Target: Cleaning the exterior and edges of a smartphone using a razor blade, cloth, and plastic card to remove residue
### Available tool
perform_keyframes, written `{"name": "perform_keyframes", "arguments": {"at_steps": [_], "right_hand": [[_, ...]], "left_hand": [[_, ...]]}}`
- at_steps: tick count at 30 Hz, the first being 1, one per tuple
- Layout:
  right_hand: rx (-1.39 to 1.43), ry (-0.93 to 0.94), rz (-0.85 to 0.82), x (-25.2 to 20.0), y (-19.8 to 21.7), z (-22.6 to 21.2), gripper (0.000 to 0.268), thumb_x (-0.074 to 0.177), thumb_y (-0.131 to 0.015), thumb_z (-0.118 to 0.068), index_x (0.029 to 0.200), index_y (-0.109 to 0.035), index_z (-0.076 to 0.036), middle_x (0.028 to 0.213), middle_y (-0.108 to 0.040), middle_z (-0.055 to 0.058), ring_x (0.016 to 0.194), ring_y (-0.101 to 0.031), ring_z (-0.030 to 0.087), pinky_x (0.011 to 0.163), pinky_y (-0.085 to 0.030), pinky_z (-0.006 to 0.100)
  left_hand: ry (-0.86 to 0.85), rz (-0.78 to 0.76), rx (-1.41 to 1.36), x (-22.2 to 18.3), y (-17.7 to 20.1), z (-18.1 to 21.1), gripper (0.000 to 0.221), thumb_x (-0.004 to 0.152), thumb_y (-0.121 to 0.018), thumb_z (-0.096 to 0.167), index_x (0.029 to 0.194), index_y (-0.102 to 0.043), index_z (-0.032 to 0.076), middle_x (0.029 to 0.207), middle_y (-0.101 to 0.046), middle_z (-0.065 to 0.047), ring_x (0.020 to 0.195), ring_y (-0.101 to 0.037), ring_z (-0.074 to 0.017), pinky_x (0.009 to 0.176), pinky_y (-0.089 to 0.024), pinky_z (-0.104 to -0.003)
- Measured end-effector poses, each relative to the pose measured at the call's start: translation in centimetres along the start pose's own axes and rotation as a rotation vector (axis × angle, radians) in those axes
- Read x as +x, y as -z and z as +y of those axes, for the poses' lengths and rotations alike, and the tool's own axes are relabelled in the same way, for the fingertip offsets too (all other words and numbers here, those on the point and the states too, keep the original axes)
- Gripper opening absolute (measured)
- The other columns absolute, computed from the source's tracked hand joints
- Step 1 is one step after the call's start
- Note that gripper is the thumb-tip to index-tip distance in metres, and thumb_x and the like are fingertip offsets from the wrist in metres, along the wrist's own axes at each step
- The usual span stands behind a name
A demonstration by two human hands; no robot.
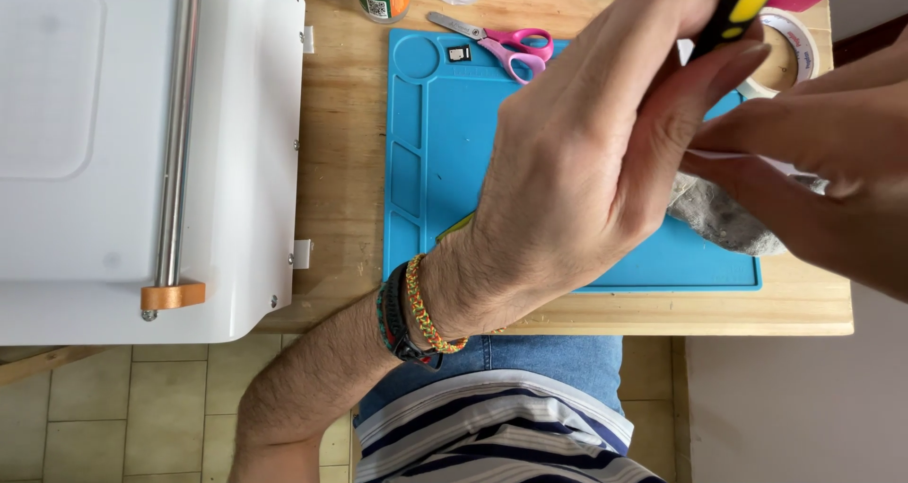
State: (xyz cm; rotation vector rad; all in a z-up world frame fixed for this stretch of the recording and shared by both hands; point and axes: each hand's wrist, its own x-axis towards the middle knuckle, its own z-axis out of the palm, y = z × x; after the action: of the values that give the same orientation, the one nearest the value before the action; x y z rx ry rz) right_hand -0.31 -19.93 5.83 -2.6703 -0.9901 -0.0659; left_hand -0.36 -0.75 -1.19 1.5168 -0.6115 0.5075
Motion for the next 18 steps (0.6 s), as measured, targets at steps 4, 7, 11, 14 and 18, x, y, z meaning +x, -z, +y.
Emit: {"name": "perform_keyframes", "arguments": {"at_steps": [4,7,11,14,18], "right_hand": [[0.029,0.147,0.058,0.7,0.1,-0.6,0.003,0.101,-0.079,-0.003,0.1,-0.081,-0.001,0.073,-0.073,0.014,0.04,-0.048,0.022,0.047,-0.028,0.036],[-0.101,0.203,0.063,1.2,0.6,-1.3,0.015,0.111,-0.083,0.009,0.099,-0.081,0.001,0.066,-0.061,0.017,0.047,-0.043,0.029,0.05,-0.032,0.042],[-0.165,0.195,0.047,0.7,0.6,-0.4,0.026,0.106,-0.08,0.015,0.097,-0.081,-0.01,0.057,-0.057,0.008,0.043,-0.035,0.03,0.054,-0.023,0.044],[-0.174,0.188,0.033,0.8,0.8,-0.3,0.023,0.111,-0.079,-0.001,0.09,-0.079,-0.011,0.048,-0.043,0.007,0.044,-0.029,0.031,0.055,-0.02,0.045],[-0.303,0.151,0.009,0.9,1.2,-0.7,0.035,0.117,-0.08,-0.009,0.084,-0.076,-0.018,0.05,-0.044,0.004,0.049,-0.032,0.033,0.055,-0.028,0.047]], "left_hand": [[-0.041,0.036,0.018,0.5,0.4,0.8,0.014,0.122,-0.042,0.02,0.12,-0.051,0.009,0.104,-0.059,-0.004,0.089,-0.058,-0.0256,0.089,-0.05,-0.039],[-0.005,-0.007,0.04,-0.4,0.2,0.2,0.012,0.126,-0.048,0.017,0.136,-0.052,0.011,0.121,-0.067,-0.003,0.106,-0.071,-0.0277,0.102,-0.06,-0.037],[-0.026,0.015,0.037,-0.1,0.1,0.6,0.009,0.125,-0.048,0.016,0.131,-0.051,0.009,0.114,-0.063,-0.005,0.099,-0.062,-0.0279,0.097,-0.056,-0.039],[0.019,-0.011,0.023,0.0,0.1,0.9,0.01,0.124,-0.045,0.019,0.129,-0.049,0.012,0.113,-0.061,-0.003,0.097,-0.06,-0.0272,0.096,-0.053,-0.038],[0.001,0.0,0.022,0.2,0.4,1.2,0.01,0.122,-0.045,0.019,0.124,-0.051,0.01,0.106,-0.06,-0.002,0.089,-0.056,-0.0226,0.089,-0.05,-0.037]]}}
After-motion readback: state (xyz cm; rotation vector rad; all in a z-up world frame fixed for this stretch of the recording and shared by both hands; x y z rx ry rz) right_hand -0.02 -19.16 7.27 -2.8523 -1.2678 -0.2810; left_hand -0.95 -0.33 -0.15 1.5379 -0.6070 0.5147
